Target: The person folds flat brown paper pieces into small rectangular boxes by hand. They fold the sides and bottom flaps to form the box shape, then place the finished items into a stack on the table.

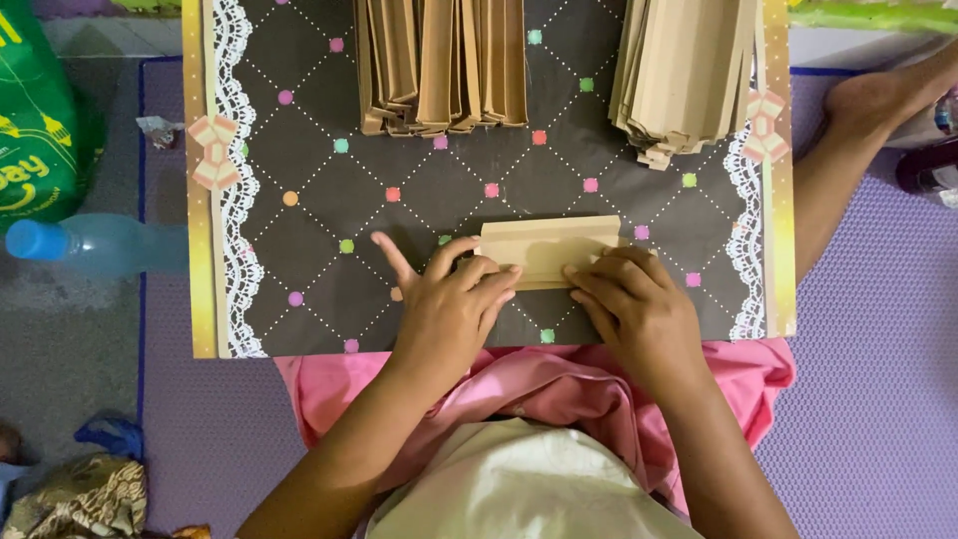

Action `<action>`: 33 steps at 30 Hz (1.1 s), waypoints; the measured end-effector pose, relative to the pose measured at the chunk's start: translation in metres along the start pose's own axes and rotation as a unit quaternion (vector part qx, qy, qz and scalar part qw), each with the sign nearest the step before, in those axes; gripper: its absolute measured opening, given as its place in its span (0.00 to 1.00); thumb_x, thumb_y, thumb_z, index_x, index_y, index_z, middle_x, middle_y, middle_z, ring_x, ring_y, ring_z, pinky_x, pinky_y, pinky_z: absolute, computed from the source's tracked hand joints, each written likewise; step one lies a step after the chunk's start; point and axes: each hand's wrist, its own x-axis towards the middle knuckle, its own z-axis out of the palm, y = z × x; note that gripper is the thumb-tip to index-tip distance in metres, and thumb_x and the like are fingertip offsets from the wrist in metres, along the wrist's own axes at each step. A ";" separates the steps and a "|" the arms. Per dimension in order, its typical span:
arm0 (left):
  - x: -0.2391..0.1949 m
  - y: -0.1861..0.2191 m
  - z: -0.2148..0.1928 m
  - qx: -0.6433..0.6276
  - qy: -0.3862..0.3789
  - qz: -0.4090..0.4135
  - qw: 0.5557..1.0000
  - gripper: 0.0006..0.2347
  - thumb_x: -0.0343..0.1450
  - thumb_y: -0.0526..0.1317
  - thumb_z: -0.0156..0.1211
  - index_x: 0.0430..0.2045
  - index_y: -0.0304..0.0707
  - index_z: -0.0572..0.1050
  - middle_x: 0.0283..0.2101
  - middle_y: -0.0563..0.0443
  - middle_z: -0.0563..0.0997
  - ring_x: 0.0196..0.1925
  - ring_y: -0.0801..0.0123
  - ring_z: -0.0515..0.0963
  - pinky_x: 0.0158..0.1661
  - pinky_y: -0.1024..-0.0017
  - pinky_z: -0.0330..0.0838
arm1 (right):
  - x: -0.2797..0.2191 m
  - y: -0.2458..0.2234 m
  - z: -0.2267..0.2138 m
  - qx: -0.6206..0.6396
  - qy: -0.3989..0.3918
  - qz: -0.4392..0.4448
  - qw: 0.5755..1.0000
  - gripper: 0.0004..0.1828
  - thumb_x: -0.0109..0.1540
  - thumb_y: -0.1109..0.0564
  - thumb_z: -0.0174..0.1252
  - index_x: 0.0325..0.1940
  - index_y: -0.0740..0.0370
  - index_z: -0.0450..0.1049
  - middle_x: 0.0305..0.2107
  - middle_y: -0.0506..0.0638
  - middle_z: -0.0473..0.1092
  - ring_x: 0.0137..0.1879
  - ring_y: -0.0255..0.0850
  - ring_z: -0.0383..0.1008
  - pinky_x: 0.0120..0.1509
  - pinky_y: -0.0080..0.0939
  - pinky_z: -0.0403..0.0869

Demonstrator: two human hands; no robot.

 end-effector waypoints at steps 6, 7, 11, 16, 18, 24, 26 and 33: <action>0.000 -0.003 0.016 0.008 0.099 0.058 0.993 0.04 0.68 0.39 0.63 0.33 0.48 0.82 0.31 0.58 0.80 0.45 0.63 0.79 0.63 0.14 0.35 | 0.003 0.002 0.002 -0.071 0.020 -0.030 0.997 0.10 0.65 0.45 0.65 0.42 0.50 0.84 0.35 0.45 0.77 0.49 0.44 0.77 0.49 0.42 0.78; 0.002 -0.003 0.015 0.008 0.097 0.057 0.994 0.04 0.68 0.39 0.63 0.33 0.48 0.82 0.31 0.58 0.80 0.45 0.63 0.79 0.63 0.14 0.35 | 0.003 0.003 0.004 -0.069 0.019 -0.029 0.997 0.10 0.65 0.45 0.65 0.42 0.50 0.84 0.35 0.45 0.77 0.49 0.44 0.77 0.49 0.42 0.78; 0.008 -0.004 0.016 -0.022 0.076 0.016 0.997 0.03 0.72 0.39 0.61 0.30 0.46 0.80 0.29 0.55 0.81 0.40 0.61 0.81 0.67 0.27 0.40 | 0.004 0.012 0.013 -0.065 0.014 -0.007 0.998 0.08 0.66 0.51 0.65 0.39 0.55 0.82 0.30 0.48 0.75 0.42 0.47 0.77 0.45 0.43 0.77; 0.011 -0.006 0.020 -0.002 0.062 -0.018 0.998 0.03 0.71 0.41 0.62 0.33 0.49 0.75 0.27 0.57 0.77 0.36 0.62 0.80 0.66 0.35 0.50 | 0.015 0.003 0.018 -0.133 0.024 0.017 0.991 0.11 0.66 0.47 0.63 0.34 0.54 0.76 0.28 0.46 0.71 0.41 0.46 0.74 0.44 0.45 0.73; 0.013 -0.007 0.019 0.012 0.045 -0.022 0.999 0.06 0.68 0.42 0.65 0.30 0.51 0.73 0.30 0.58 0.75 0.37 0.61 0.79 0.65 0.36 0.52 | 0.023 -0.009 0.010 -0.193 0.046 -0.003 0.980 0.11 0.66 0.54 0.62 0.30 0.53 0.74 0.32 0.48 0.71 0.44 0.49 0.72 0.50 0.48 0.69; 0.005 0.013 0.032 0.071 0.038 0.006 0.997 0.02 0.72 0.38 0.60 0.35 0.48 0.75 0.33 0.54 0.74 0.53 0.61 0.75 0.65 0.29 0.41 | -0.005 -0.016 0.032 -0.158 -0.003 0.005 0.987 0.11 0.66 0.59 0.55 0.46 0.49 0.81 0.39 0.46 0.74 0.52 0.47 0.75 0.52 0.45 0.73; 0.005 0.025 0.029 0.072 0.044 0.013 0.996 0.03 0.74 0.38 0.56 0.38 0.46 0.75 0.34 0.54 0.73 0.54 0.63 0.74 0.65 0.32 0.44 | -0.009 -0.020 0.032 -0.161 -0.002 0.004 0.987 0.13 0.64 0.60 0.53 0.48 0.49 0.80 0.41 0.46 0.73 0.53 0.47 0.74 0.53 0.45 0.73; -0.001 0.031 0.037 0.068 0.053 0.062 0.994 0.14 0.69 0.32 0.58 0.49 0.33 0.77 0.41 0.45 0.76 0.50 0.53 0.76 0.61 0.48 0.70 | -0.022 -0.021 0.039 -0.128 0.018 0.017 0.991 0.20 0.61 0.61 0.53 0.55 0.53 0.81 0.44 0.50 0.71 0.60 0.51 0.73 0.57 0.44 0.75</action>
